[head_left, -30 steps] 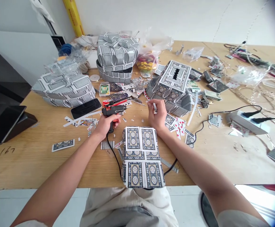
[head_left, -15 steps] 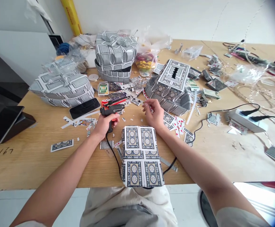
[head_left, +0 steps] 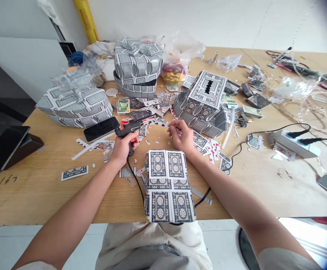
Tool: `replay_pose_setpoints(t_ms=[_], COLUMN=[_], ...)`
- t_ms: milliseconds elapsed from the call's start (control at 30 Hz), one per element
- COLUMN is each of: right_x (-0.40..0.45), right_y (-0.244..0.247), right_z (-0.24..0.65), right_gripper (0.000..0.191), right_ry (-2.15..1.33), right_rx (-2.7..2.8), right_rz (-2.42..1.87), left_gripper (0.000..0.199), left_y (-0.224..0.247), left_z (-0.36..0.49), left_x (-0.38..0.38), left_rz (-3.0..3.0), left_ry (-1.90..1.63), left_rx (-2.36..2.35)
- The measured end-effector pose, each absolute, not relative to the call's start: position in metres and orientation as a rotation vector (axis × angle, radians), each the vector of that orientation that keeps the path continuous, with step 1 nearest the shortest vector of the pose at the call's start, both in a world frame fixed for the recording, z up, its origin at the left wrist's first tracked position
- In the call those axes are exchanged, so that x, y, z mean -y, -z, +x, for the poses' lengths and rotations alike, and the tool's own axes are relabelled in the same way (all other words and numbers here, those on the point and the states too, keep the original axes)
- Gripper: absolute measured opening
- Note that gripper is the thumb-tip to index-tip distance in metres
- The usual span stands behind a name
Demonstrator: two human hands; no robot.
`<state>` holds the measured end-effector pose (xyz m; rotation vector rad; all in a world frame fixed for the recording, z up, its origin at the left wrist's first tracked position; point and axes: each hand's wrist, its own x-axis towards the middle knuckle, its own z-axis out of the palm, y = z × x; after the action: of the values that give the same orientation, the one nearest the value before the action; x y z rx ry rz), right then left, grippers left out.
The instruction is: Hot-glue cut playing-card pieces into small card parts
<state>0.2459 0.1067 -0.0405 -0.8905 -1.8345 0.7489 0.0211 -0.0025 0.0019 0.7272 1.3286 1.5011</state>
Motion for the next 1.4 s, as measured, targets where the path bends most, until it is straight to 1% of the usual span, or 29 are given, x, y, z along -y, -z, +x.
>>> replay_pose_setpoints(t_ms=[467,1033,1400], right_x=[-0.1069,-0.1064,-0.1066], right_y=[0.0415,0.0401,0.0408], right_z=[0.2459,0.2458,0.2455], right_gripper=[0.008,0.005,0.008], right_ry=[-0.73,-0.74,-0.734], right_rx=[1.826,1.82,1.82], right_rz=[-0.894,-0.885,-0.896], left_gripper=[0.035,0.037,0.031], left_y=[-0.0018,-0.0004,0.0006], left_z=[0.0215,0.0217,0.0199], left_x=[0.0021,0.0002,-0.0001], left_rz=[0.731,0.689,0.684], left_ry=[-1.506,-1.513,-1.502], left_rx=[-1.295,-1.26,-1.289])
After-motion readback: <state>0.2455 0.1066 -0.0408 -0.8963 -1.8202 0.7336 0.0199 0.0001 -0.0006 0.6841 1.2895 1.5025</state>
